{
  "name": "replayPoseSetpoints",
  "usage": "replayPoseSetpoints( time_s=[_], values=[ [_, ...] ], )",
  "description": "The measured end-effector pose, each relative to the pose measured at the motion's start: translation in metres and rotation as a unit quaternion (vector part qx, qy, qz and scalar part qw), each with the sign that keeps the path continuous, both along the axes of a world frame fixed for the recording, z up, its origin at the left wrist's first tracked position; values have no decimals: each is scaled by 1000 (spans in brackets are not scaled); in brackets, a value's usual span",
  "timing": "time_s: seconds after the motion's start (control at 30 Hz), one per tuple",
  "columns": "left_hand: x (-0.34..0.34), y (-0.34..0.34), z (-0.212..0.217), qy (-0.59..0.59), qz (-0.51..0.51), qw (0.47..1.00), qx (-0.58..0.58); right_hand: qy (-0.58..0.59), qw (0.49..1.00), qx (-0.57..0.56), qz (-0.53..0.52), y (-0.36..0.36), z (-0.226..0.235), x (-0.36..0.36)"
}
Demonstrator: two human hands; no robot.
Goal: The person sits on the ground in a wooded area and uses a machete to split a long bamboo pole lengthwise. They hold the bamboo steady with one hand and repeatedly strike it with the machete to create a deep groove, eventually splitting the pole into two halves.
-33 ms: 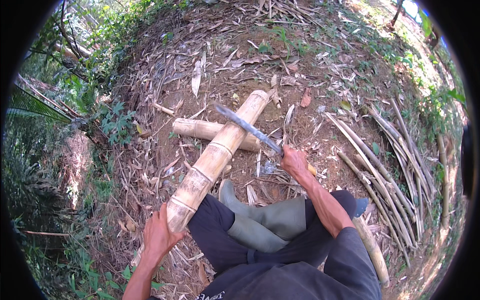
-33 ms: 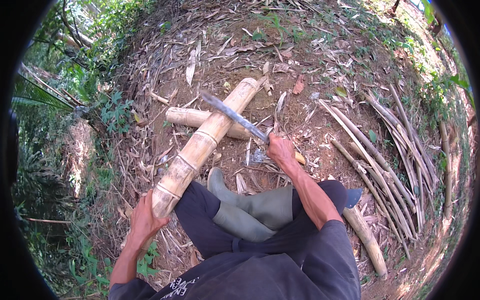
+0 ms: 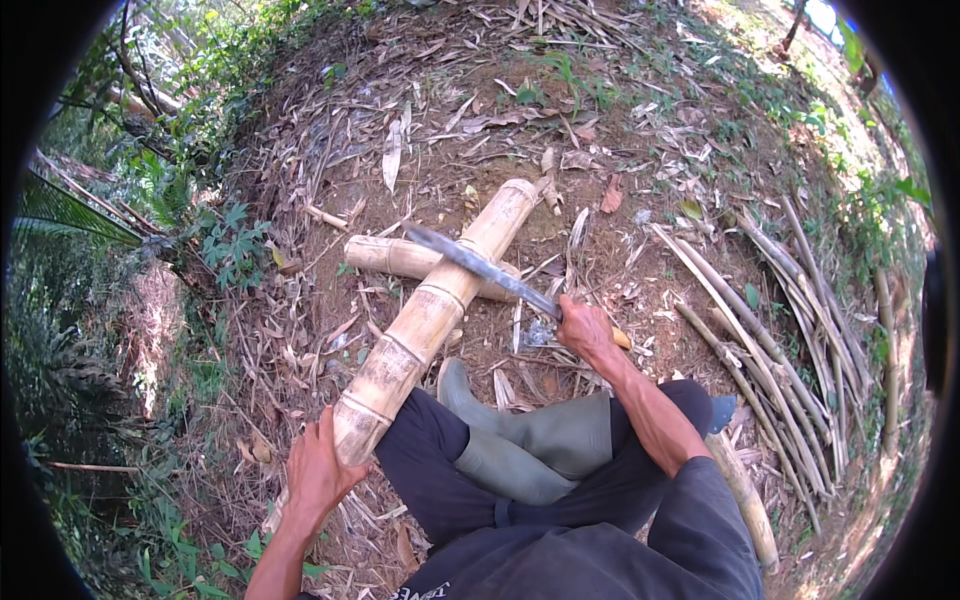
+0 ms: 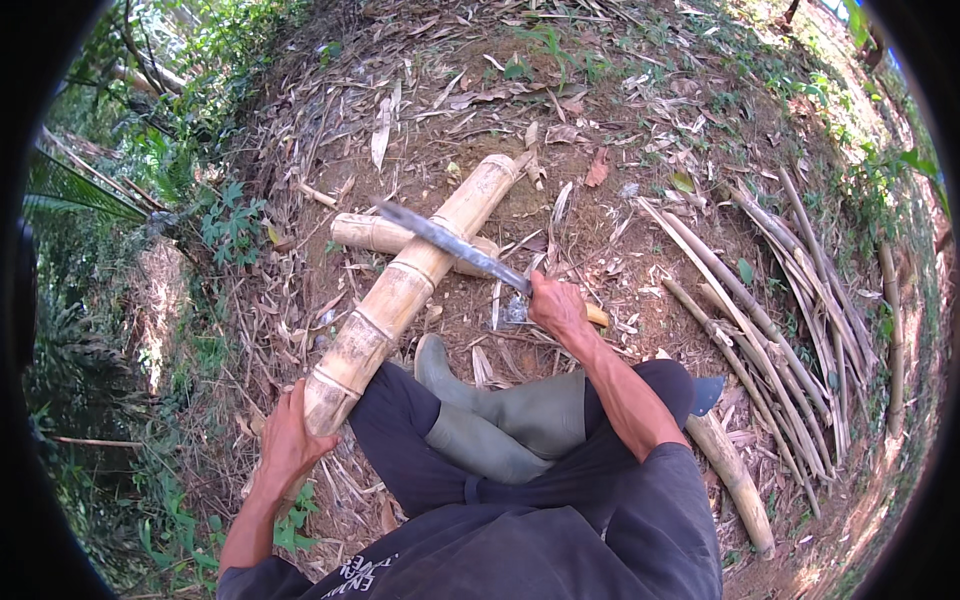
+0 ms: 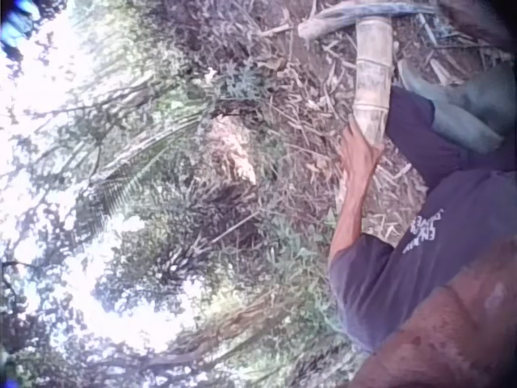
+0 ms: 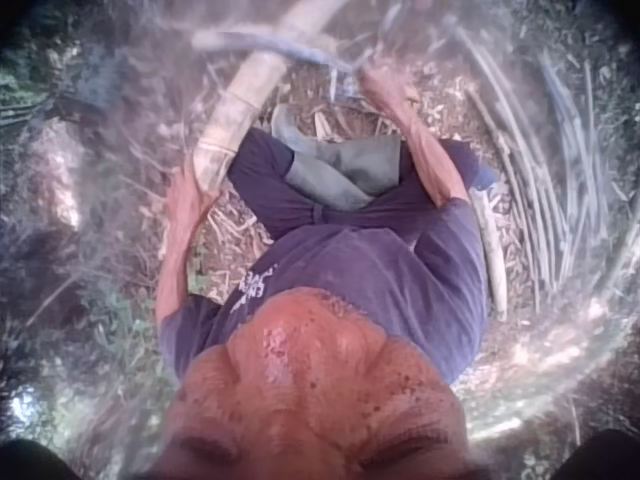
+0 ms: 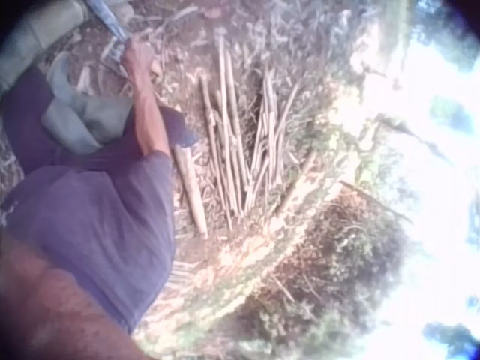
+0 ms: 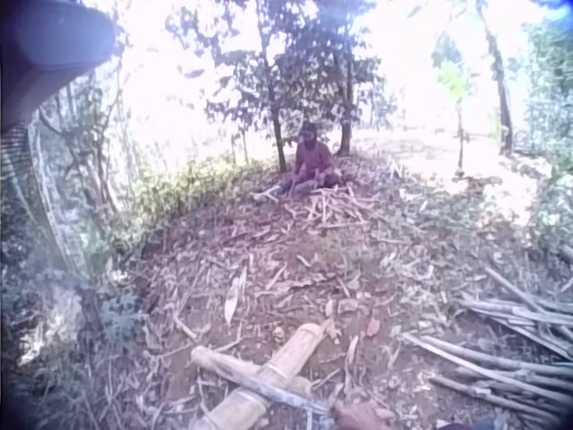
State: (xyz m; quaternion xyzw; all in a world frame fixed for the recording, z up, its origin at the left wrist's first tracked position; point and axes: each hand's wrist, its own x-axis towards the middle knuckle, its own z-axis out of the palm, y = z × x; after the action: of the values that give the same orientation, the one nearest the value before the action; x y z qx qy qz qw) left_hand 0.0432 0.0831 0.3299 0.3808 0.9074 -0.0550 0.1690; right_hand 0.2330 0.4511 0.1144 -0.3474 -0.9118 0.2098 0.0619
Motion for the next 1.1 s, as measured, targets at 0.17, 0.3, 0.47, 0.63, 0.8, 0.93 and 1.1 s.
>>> replayPoseSetpoints(
  time_s=[0.17, 0.3, 0.47, 0.63, 0.8, 0.93, 1.1],
  values=[
    [6, 10, 4, 30, -24, 999, -4, 28, 999, 6, -45, 25, -16, -6],
    [8, 0, -3, 45, -23, 999, -13, 0, 999, -5, -32, 18, -3, -1],
    [16, 0, -5, 56, -36, 998, 1, 8, 999, 32, 18, 16, -3, -1],
    [14, 2, -1, 35, -15, 999, 0, 3, 999, 37, 40, 0, 5, -6],
    [15, -1, 2, 40, -47, 997, 37, 8, 1000, 24, -11, 23, -7, -2],
    [7, 0, 10, -44, 24, 998, 35, -30, 997, -40, -54, 27, -6, -3],
    [0, 1, 5, -62, 13, 998, 16, -31, 999, 1, -28, 21, -17, 2]
  ],
)
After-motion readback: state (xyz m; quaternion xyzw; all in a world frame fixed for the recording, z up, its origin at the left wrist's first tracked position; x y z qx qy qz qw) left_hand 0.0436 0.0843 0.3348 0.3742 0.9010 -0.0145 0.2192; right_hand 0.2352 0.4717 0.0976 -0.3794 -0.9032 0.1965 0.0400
